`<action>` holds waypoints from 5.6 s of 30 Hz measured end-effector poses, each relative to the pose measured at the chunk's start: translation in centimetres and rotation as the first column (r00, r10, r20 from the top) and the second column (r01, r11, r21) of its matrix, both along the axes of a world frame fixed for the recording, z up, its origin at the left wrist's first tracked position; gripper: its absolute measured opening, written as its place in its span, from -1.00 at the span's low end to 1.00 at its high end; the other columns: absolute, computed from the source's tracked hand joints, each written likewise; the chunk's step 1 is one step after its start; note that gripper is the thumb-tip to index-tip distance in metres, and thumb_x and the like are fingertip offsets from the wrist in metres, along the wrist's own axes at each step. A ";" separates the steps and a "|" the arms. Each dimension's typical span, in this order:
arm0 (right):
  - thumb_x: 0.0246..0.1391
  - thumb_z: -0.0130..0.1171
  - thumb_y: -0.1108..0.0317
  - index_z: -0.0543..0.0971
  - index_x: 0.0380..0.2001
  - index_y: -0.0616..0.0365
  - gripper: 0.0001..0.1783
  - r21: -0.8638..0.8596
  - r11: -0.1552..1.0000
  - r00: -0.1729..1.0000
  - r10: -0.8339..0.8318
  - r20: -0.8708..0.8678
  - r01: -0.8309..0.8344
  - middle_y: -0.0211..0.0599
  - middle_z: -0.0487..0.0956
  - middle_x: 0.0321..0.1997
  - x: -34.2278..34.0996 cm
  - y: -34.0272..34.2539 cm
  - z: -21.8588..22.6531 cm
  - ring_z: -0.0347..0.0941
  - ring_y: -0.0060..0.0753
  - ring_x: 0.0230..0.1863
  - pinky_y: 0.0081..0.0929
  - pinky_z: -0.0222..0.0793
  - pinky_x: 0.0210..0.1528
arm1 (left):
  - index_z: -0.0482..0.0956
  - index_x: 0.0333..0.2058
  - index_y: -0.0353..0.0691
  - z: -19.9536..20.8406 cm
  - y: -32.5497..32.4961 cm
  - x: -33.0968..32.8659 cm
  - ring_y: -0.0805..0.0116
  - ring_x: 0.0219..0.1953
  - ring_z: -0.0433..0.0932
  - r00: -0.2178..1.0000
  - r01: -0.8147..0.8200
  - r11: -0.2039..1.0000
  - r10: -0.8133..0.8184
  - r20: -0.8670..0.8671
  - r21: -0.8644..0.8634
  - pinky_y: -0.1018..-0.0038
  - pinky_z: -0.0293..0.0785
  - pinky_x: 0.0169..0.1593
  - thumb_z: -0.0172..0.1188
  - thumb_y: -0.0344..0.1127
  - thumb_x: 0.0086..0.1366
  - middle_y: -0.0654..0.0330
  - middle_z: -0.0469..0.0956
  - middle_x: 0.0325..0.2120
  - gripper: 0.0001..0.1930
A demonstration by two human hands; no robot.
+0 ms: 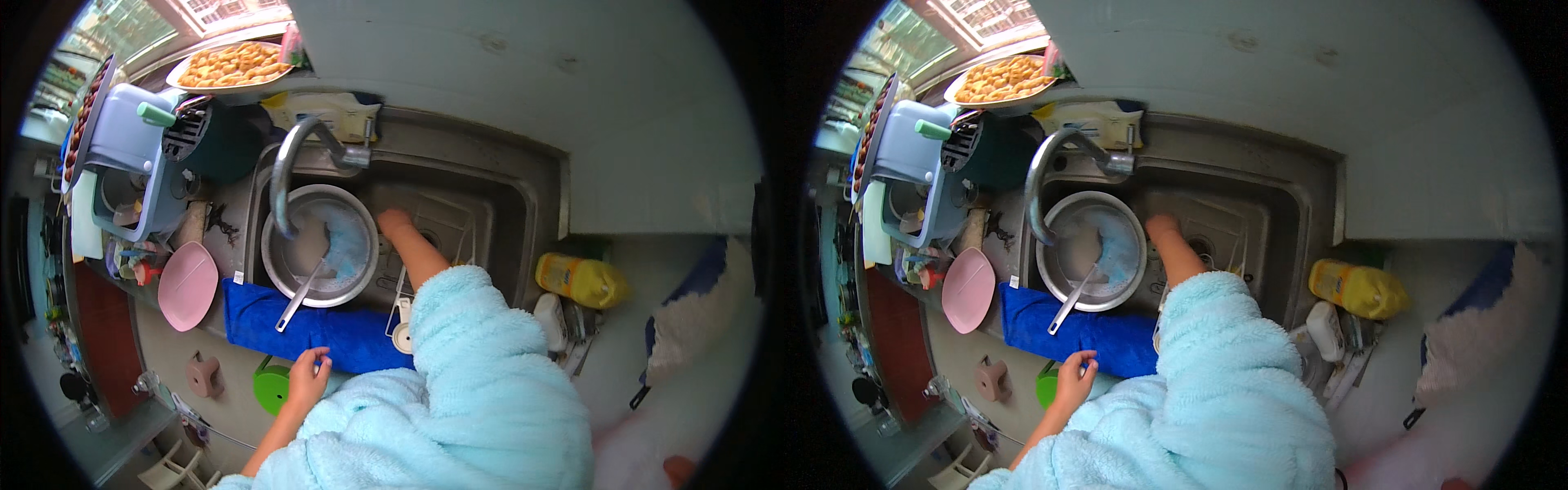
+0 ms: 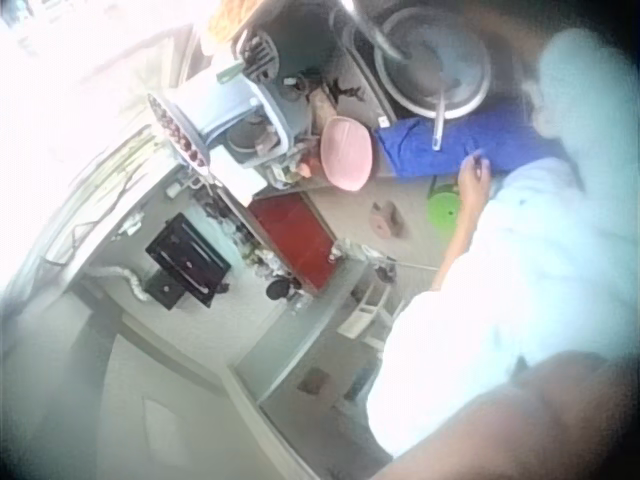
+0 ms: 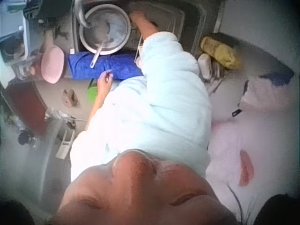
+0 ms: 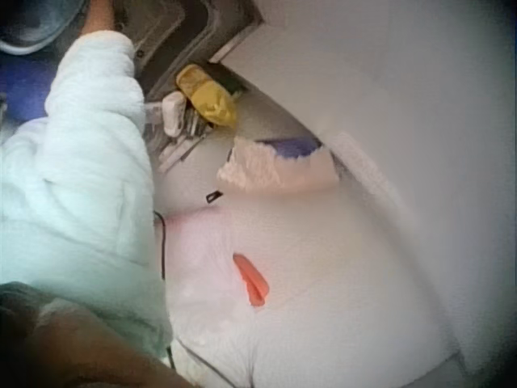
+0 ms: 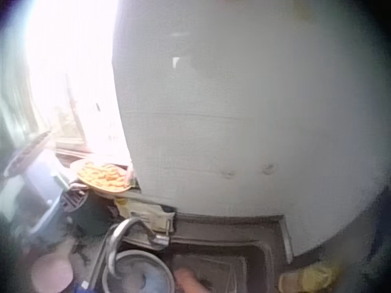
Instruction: The person removes a white plastic wall rack from a tiled wall, cleans the adhesive residue with a knife, and reattaches the rack using new adhesive pads. The person uses a knife to scrape the wall and handles the rack and adhesive pads by hand.
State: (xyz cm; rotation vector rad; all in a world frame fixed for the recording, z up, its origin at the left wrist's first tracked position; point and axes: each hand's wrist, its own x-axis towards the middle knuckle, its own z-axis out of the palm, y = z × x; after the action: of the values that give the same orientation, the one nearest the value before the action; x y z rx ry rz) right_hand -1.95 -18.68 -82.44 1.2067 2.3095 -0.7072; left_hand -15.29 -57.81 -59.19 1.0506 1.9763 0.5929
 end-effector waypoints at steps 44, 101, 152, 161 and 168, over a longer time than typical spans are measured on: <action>0.24 0.43 0.38 0.47 0.15 0.14 -0.52 -0.589 0.511 -0.270 -0.566 -0.779 0.626 -0.37 0.49 0.11 14.8 -32.9 32.4 0.46 -0.63 -0.06 -0.56 0.46 -0.06 | 0.66 0.08 -0.25 7.7 13.3 5.5 -0.03 -0.23 0.64 0.639 0.588 0.539 -0.767 0.062 0.604 0.23 0.57 -0.16 0.19 -0.44 0.48 -0.01 0.59 -0.23 -0.75; 0.04 0.36 0.52 0.61 -0.16 0.09 -0.73 0.001 0.760 0.492 -0.420 -0.762 0.650 -0.30 0.58 -0.04 19.9 -32.9 28.7 0.65 -0.18 -0.09 -0.26 0.57 -0.06 | 0.67 0.08 -0.20 -2.2 16.6 2.9 -0.12 -0.14 0.66 0.446 0.845 0.323 -0.865 -0.230 0.426 0.13 0.63 -0.08 0.36 -0.49 0.20 0.01 0.61 -0.18 -0.57; 0.19 0.46 0.30 0.55 0.14 0.19 -0.50 0.149 0.499 0.051 0.204 -0.978 0.854 -0.32 0.66 -0.06 18.5 3.8 65.2 0.56 -0.49 -0.14 -0.44 0.52 0.02 | 0.70 -0.08 -0.32 35.6 47.3 5.0 0.58 -0.45 0.42 0.846 0.111 0.469 -0.507 0.164 0.876 0.54 0.39 -0.34 0.15 0.06 0.57 0.29 0.63 -0.32 -0.53; 0.21 0.45 0.22 0.54 0.30 0.14 -0.37 0.320 0.283 0.219 0.336 -0.916 0.904 -0.18 0.54 0.08 19.0 12.8 72.8 0.64 -0.33 -0.11 -0.35 0.59 0.02 | 0.73 -0.19 -0.30 43.5 55.0 7.1 0.56 -0.40 0.40 0.896 0.023 0.426 -0.410 0.171 0.904 0.52 0.33 -0.28 0.20 0.17 0.51 0.31 0.60 -0.40 -0.47; 0.18 0.46 0.25 0.56 0.21 0.12 -0.44 0.362 0.259 0.238 0.408 -0.881 0.895 -0.19 0.53 0.05 18.2 16.4 73.1 0.63 -0.34 -0.14 -0.35 0.62 -0.04 | 0.74 -0.28 -0.26 43.3 58.1 5.8 0.57 -0.42 0.39 0.899 0.013 0.458 -0.394 0.190 0.889 0.51 0.31 -0.31 0.19 0.13 0.54 0.36 0.57 -0.48 -0.50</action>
State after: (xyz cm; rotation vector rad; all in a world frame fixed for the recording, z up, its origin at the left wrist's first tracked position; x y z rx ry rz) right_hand 16.28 -2.28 -9.32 2.4664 3.8721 0.2044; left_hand -9.49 0.28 -15.93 1.5946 1.0773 1.6463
